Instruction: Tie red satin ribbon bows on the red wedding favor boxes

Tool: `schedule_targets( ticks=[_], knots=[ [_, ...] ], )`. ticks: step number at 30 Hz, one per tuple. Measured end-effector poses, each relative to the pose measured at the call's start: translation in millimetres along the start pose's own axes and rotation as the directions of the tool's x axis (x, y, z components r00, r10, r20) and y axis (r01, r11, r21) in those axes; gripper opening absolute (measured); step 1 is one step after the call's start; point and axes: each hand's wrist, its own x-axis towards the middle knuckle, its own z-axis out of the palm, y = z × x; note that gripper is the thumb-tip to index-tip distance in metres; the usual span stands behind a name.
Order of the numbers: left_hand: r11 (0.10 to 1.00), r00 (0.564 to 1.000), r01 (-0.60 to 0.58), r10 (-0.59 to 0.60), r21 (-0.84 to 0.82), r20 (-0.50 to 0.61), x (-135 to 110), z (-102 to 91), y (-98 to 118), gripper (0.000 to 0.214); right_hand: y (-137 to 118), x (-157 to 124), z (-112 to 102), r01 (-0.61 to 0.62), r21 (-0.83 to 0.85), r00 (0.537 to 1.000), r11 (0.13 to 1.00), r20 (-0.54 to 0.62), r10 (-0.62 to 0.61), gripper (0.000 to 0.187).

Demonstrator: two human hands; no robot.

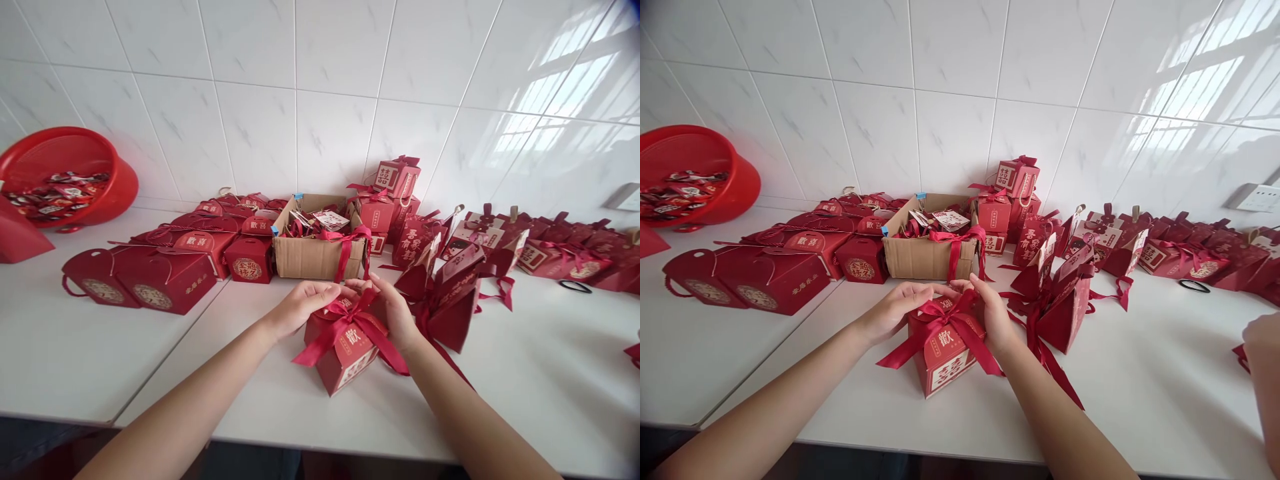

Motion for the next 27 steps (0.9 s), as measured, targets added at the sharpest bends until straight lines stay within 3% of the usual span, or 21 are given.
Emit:
schedule_targets(
  ticks=[4,8,10,13,15,17,22,27],
  knots=[
    [0.997,0.997,0.006,-0.013,-0.082,-0.074,1,-4.2,-3,0.047,-2,6,-6,0.169,-0.101,0.978,0.980,-0.104,-0.180,0.032],
    [0.995,0.996,0.005,-0.013,-0.096,-0.090,1,-5.0,-4,0.051,-11,3,-10,0.301,-0.336,0.949,0.893,0.017,-0.314,0.035],
    [0.995,0.995,0.001,-0.011,-0.098,-0.098,1,-4.2,-3,0.049,-15,-4,-8,0.404,-0.509,0.910,0.760,0.141,-0.389,0.027],
    [0.995,0.996,0.001,-0.009,-0.102,-0.086,1,-3.0,-1,0.048,-17,-16,-2,0.521,-0.737,0.831,0.430,0.324,-0.452,0.014],
    [0.995,0.997,0.009,-0.016,-0.100,-0.069,0,-2.7,0,0.048,-16,-20,0,0.554,-0.806,0.781,0.211,0.415,-0.466,0.010],
    [0.996,0.998,0.008,-0.014,-0.093,-0.066,-1,-2.6,0,0.049,-13,-22,1,0.566,-0.821,0.749,0.072,0.476,-0.461,0.009],
    [0.997,0.998,0.028,-0.032,-0.073,-0.047,-1,-3.3,2,0.044,-12,-21,-1,0.597,-0.802,0.714,-0.029,0.548,-0.435,0.010],
    [0.996,0.997,0.060,-0.062,-0.067,-0.035,-2,-4.4,2,0.029,-14,-19,-2,0.634,-0.773,0.693,-0.021,0.580,-0.428,0.008]
  ],
)
